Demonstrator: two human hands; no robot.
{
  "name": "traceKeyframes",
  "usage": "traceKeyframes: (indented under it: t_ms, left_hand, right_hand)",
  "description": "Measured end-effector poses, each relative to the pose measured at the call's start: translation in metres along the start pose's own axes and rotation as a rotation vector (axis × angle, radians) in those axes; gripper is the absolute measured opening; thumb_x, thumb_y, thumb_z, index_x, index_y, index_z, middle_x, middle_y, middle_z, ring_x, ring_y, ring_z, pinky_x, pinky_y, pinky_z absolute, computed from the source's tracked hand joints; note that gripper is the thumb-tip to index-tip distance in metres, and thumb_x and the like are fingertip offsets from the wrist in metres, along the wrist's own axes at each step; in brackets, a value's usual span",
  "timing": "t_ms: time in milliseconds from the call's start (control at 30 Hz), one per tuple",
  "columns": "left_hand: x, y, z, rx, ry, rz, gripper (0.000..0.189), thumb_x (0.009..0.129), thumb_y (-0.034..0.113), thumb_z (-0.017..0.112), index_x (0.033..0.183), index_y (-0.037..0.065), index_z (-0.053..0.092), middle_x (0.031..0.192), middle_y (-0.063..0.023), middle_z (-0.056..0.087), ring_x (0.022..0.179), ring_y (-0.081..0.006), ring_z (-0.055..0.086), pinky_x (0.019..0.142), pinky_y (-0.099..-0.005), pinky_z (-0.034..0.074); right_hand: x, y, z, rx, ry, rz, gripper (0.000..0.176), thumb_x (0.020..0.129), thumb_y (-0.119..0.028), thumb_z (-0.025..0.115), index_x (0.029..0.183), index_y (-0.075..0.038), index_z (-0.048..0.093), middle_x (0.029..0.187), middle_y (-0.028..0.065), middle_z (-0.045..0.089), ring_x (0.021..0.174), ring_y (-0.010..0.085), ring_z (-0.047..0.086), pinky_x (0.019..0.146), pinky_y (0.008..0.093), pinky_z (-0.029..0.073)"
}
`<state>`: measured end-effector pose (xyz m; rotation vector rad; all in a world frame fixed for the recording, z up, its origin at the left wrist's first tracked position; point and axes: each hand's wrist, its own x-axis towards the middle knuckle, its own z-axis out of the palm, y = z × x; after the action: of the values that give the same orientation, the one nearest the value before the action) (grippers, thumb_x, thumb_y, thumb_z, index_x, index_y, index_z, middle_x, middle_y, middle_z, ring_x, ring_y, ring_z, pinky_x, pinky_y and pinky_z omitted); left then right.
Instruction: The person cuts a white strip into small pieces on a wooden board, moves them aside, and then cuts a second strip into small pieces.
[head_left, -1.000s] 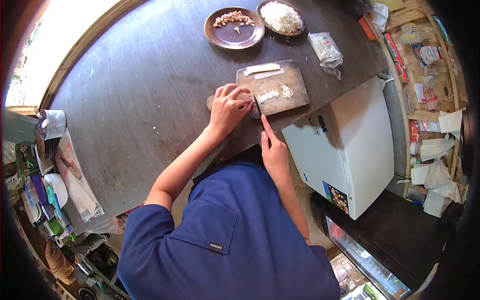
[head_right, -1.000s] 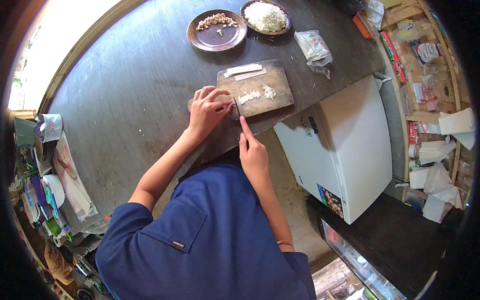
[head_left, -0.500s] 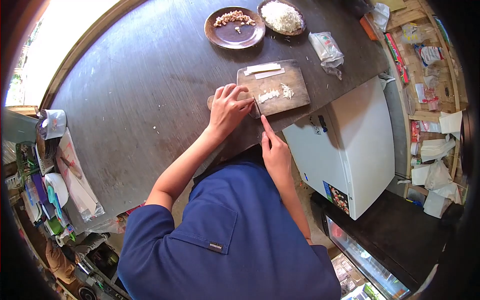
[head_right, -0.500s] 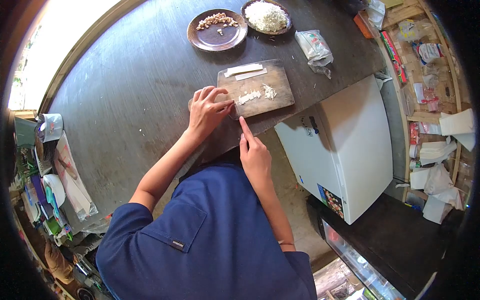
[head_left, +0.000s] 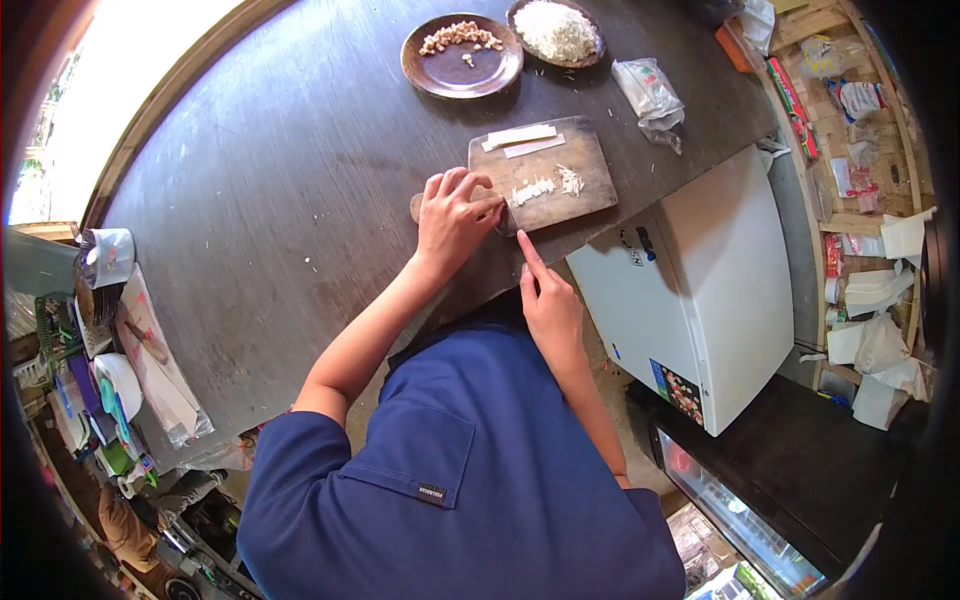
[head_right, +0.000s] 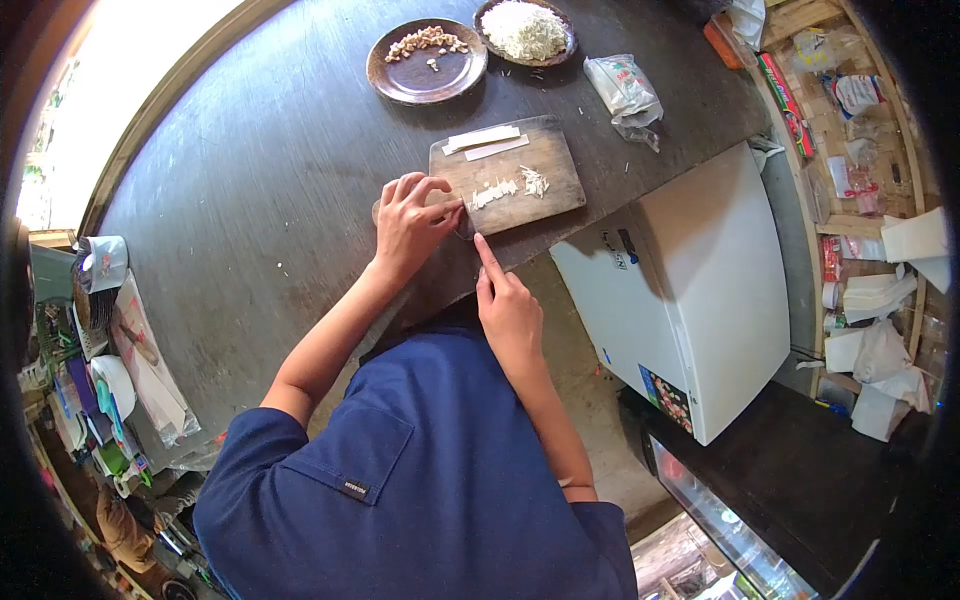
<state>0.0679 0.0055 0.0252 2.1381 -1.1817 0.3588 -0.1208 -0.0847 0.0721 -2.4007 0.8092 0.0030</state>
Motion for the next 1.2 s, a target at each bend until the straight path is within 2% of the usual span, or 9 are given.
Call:
traceKeyframes:
  t_ms: [67, 367, 733, 1200]
  left_hand:
    - [-0.001, 0.002, 0.0, -0.003, -0.006, -0.016, 0.011, 0.079, 0.022, 0.085, 0.09, 0.024, 0.086, 0.11, 0.0066, 0.071, 0.115, -0.0214, 0.063, 0.099, -0.0395, 0.046]
    - [-0.007, 0.009, 0.001, -0.001, 0.026, -0.125, 0.015, 0.079, 0.025, 0.086, 0.093, 0.026, 0.088, 0.111, 0.0078, 0.073, 0.115, -0.0209, 0.061, 0.099, -0.0406, 0.044]
    - [-0.005, 0.013, -0.004, -0.077, -0.007, -0.252, 0.014, 0.079, 0.026, 0.086, 0.093, 0.025, 0.088, 0.114, 0.0087, 0.072, 0.118, -0.0204, 0.059, 0.101, -0.0412, 0.041]
    - [-0.007, 0.013, -0.004, -0.076, -0.012, -0.29, 0.014, 0.08, 0.027, 0.085, 0.093, 0.024, 0.089, 0.119, 0.0062, 0.071, 0.121, -0.023, 0.057, 0.106, -0.0432, 0.039]
  right_hand:
    - [0.007, 0.003, 0.004, 0.141, 0.035, -0.038, 0.052, 0.11, -0.028, 0.053, 0.159, -0.041, 0.049, 0.09, 0.0191, 0.071, 0.084, 0.043, 0.072, 0.076, 0.0536, 0.058]
    - [-0.001, -0.003, -0.006, 0.115, -0.034, 0.019, 0.052, 0.11, -0.028, 0.053, 0.16, -0.041, 0.048, 0.098, 0.0202, 0.074, 0.09, 0.044, 0.072, 0.078, 0.0541, 0.058]
    - [0.005, -0.003, -0.003, 0.18, -0.026, 0.0, 0.051, 0.11, -0.027, 0.053, 0.16, -0.037, 0.049, 0.1, 0.0221, 0.074, 0.091, 0.0439, 0.073, 0.077, 0.0539, 0.057]
    - [0.004, -0.008, -0.004, 0.187, -0.054, 0.038, 0.05, 0.111, -0.027, 0.053, 0.159, -0.037, 0.05, 0.097, 0.0219, 0.073, 0.091, 0.0436, 0.073, 0.078, 0.0525, 0.057]
